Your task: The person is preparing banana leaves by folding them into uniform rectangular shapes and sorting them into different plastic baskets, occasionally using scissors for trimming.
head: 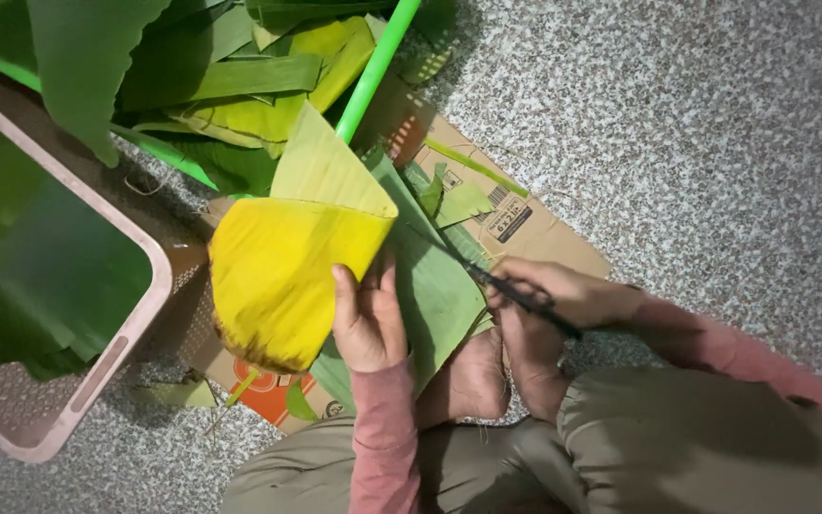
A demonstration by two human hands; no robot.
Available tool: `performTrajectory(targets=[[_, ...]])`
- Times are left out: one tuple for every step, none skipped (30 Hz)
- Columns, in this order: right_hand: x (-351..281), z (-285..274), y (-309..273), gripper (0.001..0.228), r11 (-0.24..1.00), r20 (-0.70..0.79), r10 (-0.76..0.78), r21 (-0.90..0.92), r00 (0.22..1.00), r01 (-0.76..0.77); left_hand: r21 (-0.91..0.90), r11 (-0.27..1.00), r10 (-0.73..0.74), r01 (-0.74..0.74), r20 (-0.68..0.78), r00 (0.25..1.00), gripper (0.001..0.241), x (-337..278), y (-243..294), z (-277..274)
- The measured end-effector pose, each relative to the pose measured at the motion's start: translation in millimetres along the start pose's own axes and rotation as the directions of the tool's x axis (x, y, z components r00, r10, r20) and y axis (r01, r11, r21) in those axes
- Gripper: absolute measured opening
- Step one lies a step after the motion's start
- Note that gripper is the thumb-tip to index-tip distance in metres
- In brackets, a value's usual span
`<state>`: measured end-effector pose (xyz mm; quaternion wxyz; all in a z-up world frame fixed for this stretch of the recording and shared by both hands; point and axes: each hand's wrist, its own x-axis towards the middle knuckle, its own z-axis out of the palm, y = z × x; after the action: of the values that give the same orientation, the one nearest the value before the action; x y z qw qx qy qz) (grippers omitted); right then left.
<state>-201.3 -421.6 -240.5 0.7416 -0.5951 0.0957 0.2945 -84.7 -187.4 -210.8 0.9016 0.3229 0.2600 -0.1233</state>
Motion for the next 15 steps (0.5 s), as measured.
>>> performTrajectory(targets=[[-0.7,7.8,-13.2,0.057,0.999,-0.029,0.021,-0.024,0.999,-0.022,-0.007,1.0,-0.007,0.007,-0.005,1.0,0.031,-4.0,-1.3,4.9],[-1.1,15.6,-26.6,0.064,0.998,-0.059,0.042,-0.046,0.997,-0.044,-0.014,1.0,-0.015,0.015,-0.01,1.0,0.032,-7.9,-2.5,9.6],[-0.8,18.0,-22.4,0.064,0.998,-0.059,0.042,-0.046,0.997,-0.044,-0.013,1.0,-0.015,0.015,-0.01,1.0,0.032,-9.7,-11.4,-3.8],[-0.3,20.8,-18.4,0.07,0.999,-0.093,0.026,-0.018,0.995,-0.027,0.012,1.0,-0.027,0.027,-0.053,0.998,0.032,-11.4,-20.0,-17.2],[0.7,23.3,-14.6,0.077,1.0,-0.127,0.01,0.008,0.992,-0.009,0.036,0.999,-0.036,0.039,-0.096,0.995,0.032,-13.0,-28.4,-30.7],[-0.3,26.7,-14.5,0.077,1.0,-0.126,0.009,0.007,0.992,-0.009,0.035,0.999,-0.035,0.038,-0.096,0.995,0.032,-12.7,-27.6,-24.6],[-1.4,29.9,-14.5,0.058,0.999,-0.206,0.015,-0.029,0.978,-0.021,0.041,0.999,-0.025,0.029,-0.088,0.996,0.034,-12.7,-26.9,-18.6],[-2.5,33.1,-14.5,0.04,0.997,-0.284,0.017,-0.063,0.959,-0.036,0.046,0.999,-0.016,0.02,-0.08,0.997,0.037,-12.5,-26.3,-12.6],[-2.7,34.2,-5.5,0.04,0.997,-0.284,0.017,-0.064,0.959,-0.037,0.045,0.999,-0.016,0.02,-0.081,0.997,0.037,-9.5,-31.3,-28.9],[-3.1,35.0,3.5,0.035,0.992,-0.317,-0.028,-0.129,0.948,-0.014,0.075,0.997,-0.011,0.018,-0.091,0.996,0.037,-6.6,-36.6,-45.1],[-3.6,36.2,12.6,0.032,0.981,-0.349,-0.076,-0.192,0.934,0.008,0.108,0.994,-0.007,0.018,-0.101,0.995,0.037,-3.6,-41.7,-61.2],[-4.2,38.4,4.9,0.032,0.981,-0.35,-0.075,-0.191,0.934,0.007,0.108,0.994,-0.007,0.019,-0.101,0.995,0.037,-9.6,-35.8,-40.8],[-4.6,40.5,-2.9,0.029,0.976,-0.332,-0.093,-0.218,0.939,0.02,0.112,0.994,0.0,0.012,-0.104,0.995,0.039,-15.0,-29.9,-20.0],[-5.2,42.5,-10.6,0.026,0.969,-0.314,-0.111,-0.243,0.943,0.033,0.115,0.993,0.007,0.006,-0.107,0.994,0.041,-20.5,-24.2,0.9],[-4.5,43.5,-13.1,0.026,0.97,-0.317,-0.111,-0.242,0.942,0.033,0.116,0.993,0.005,0.008,-0.106,0.994,0.041,-27.1,-23.0,11.4]])
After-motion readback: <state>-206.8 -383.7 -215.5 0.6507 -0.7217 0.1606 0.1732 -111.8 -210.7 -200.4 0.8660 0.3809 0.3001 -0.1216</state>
